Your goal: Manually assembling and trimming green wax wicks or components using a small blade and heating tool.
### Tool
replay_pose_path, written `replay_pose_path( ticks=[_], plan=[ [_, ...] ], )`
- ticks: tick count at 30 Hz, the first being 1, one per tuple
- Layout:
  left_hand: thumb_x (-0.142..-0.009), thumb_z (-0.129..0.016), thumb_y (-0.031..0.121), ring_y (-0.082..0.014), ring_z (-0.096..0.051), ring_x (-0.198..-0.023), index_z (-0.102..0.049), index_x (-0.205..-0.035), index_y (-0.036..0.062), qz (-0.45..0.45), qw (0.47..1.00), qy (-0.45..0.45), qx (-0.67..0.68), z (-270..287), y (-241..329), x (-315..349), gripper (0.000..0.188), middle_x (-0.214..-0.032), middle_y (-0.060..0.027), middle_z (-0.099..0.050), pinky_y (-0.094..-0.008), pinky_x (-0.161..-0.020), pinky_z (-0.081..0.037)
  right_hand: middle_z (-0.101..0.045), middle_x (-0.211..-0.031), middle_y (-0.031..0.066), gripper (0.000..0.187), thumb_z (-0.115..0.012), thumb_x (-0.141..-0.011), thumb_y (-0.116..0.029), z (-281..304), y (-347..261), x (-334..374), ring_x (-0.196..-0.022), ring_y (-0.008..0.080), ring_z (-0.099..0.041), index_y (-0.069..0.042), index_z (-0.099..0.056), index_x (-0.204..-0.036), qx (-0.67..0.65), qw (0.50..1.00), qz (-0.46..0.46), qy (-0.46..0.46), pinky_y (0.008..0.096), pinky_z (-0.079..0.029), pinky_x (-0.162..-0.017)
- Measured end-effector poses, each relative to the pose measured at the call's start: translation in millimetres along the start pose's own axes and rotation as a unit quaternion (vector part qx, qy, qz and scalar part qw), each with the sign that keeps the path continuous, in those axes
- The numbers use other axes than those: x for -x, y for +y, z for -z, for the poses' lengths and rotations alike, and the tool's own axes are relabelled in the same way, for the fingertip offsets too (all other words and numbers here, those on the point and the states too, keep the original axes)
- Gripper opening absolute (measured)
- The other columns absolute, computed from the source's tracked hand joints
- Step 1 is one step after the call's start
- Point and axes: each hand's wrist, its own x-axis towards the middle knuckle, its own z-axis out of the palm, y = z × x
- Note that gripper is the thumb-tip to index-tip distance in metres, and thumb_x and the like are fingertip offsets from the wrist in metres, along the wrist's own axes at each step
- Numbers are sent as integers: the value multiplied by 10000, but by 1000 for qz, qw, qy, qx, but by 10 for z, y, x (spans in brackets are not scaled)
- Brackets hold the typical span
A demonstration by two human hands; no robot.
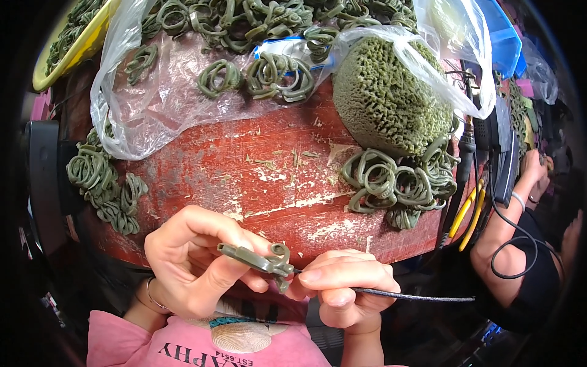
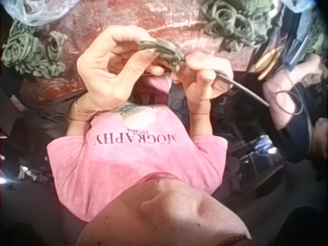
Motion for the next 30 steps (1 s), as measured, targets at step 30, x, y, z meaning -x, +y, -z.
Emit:
replay_pose_path(
  ticks=[30],
  plan=[
    [-804, -537, -67, -163, -634, -765, -518, -941, -97, -3, 1000, -2, -26, -25, -35, -2, 142, -846, -150, -624, -253, -674, -533, -434, -491, 25, 375, -413, -913, -361, 43, 73, 101, -383, 122, -425, -24, -414, -748, 59, 994, 34, 80, 224, -352, -404]
  ],
)
